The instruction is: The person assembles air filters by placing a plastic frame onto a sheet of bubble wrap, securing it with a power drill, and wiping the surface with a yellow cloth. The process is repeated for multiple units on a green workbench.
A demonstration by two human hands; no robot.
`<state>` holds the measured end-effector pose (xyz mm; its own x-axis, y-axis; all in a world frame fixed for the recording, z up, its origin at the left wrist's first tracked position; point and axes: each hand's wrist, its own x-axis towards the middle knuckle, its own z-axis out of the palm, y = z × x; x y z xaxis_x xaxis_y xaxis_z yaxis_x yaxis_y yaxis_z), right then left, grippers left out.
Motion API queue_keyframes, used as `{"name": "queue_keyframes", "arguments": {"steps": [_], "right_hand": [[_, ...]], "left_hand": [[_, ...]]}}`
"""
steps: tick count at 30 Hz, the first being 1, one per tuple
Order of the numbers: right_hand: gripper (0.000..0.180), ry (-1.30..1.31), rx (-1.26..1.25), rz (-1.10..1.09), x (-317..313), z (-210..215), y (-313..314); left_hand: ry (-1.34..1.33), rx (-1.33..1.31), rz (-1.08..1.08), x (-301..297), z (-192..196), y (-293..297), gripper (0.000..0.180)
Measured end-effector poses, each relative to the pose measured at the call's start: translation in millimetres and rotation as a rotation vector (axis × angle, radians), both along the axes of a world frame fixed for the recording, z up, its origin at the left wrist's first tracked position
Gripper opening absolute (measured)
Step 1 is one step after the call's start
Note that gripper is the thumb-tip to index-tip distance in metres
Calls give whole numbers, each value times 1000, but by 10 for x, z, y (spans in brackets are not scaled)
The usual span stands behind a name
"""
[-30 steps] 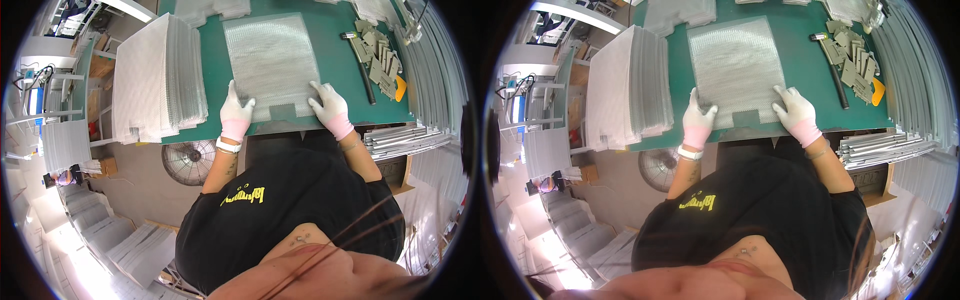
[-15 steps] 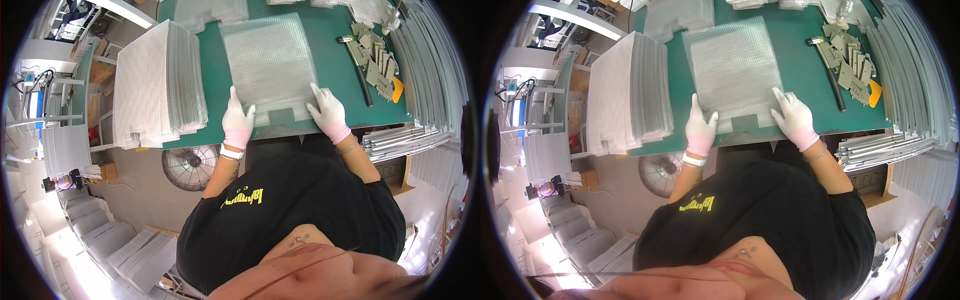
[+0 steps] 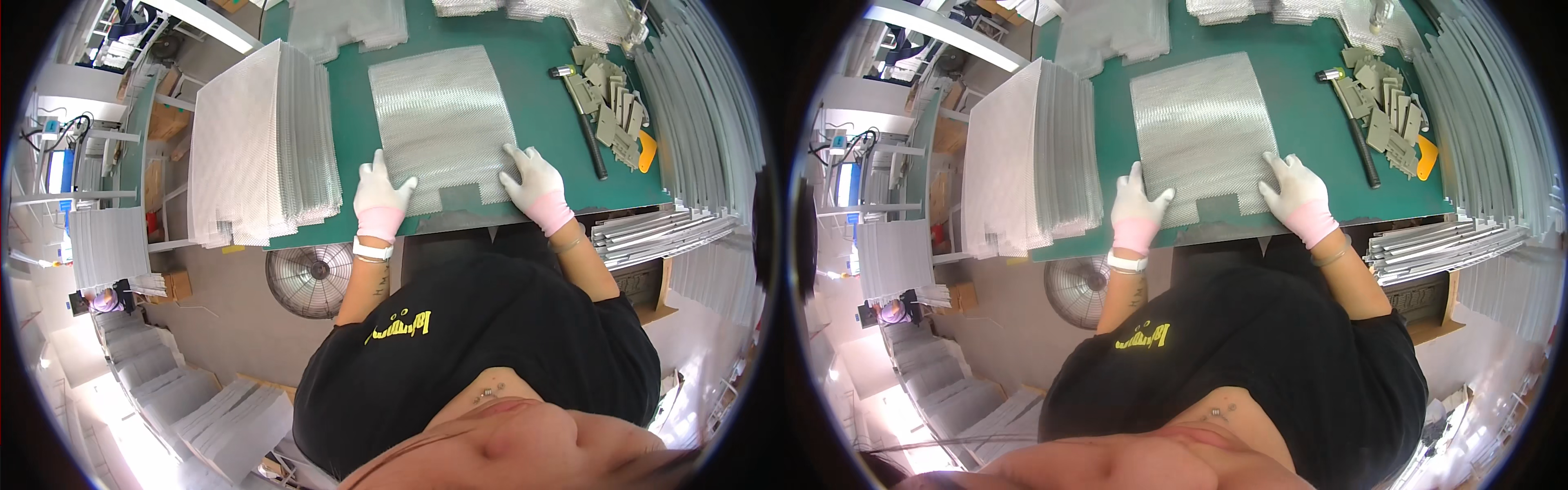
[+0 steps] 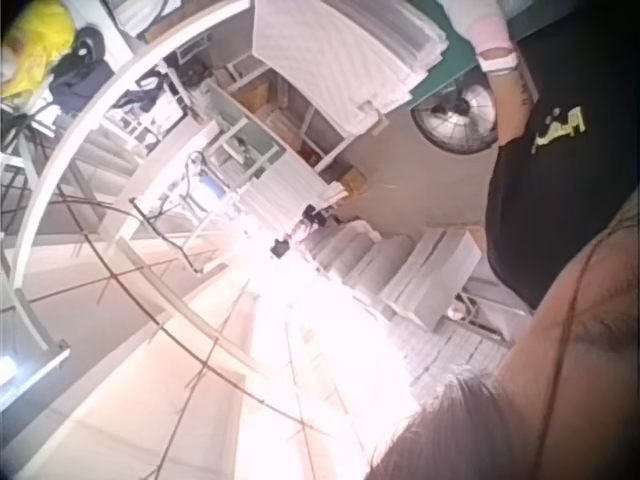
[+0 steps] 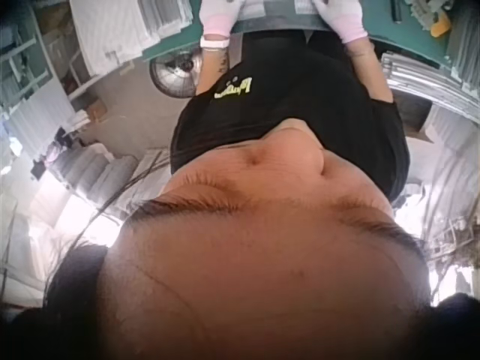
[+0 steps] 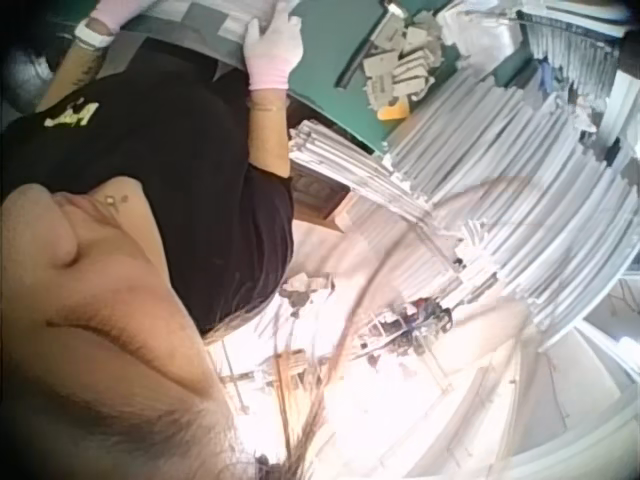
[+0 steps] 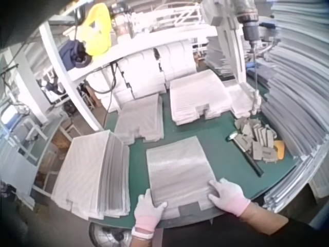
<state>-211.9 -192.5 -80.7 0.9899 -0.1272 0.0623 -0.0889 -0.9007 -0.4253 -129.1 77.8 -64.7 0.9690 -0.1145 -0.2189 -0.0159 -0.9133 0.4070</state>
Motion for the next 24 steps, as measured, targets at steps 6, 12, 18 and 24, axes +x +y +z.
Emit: {"name": "queue_keyframes", "arguments": {"steps": [6,12,18,24], "right_hand": [[53,39,-103,49,55,153,-43],[58,-138,22,75,32,-14,-94],[63,-123,-17,161,58,52,-239],[58,65,-56,25,884,570,-1358]], "left_hand": [[-359,-17,-214,85,-384,130,87],[-457,-380,-313,45,-504,117,77],[-312,-96,-277,158,-355,40,64],[-350,-18,-372,238,-296,146,62]]}}
